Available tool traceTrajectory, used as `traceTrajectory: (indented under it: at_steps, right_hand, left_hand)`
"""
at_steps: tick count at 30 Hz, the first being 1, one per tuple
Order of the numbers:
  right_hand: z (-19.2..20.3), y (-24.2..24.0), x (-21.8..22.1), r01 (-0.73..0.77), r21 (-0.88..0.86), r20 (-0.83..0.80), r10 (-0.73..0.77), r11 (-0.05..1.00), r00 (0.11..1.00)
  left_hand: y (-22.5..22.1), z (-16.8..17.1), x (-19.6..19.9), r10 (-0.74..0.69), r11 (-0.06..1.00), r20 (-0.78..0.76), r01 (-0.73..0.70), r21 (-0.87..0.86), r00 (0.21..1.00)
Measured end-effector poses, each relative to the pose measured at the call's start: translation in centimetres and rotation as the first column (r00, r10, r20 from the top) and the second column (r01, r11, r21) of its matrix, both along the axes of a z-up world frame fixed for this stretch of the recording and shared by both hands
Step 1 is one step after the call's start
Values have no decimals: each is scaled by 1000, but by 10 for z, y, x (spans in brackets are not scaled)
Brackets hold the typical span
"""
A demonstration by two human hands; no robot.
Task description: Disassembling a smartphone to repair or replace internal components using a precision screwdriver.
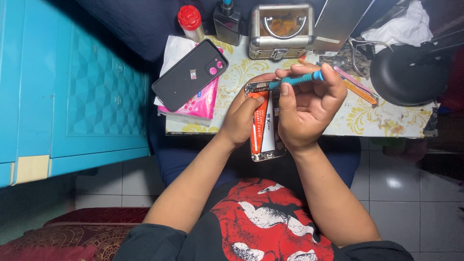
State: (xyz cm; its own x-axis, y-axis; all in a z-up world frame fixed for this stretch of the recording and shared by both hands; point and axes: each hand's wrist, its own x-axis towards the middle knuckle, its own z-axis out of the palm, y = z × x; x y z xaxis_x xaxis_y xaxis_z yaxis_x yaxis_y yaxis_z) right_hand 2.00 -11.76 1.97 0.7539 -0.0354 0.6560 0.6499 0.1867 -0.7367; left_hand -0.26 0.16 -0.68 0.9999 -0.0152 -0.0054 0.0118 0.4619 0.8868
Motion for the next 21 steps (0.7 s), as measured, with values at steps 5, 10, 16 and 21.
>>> traceTrajectory:
  at_steps: [5,10,16,21]
  right_hand:
    - [6,-2,0,10,-8,9,-9,1000,1000]
    - [1,-6,1,45,21,-41,-44,999,998]
    - [-20,-36,21,253,72,-150,-240,965,959]
    - [-2,-66,41,316,-551,220,-231,772,948]
  left_hand:
    - [0,0,-1,3,1000,-12,-3,-7,1000]
    - [-1,3,-2,-37,993,-44,31,-115,998]
    - [1,8,-2,-165,901,-189,70,-427,968]
    - [-4,-1,-7,-100,920,-5,90,-383,995]
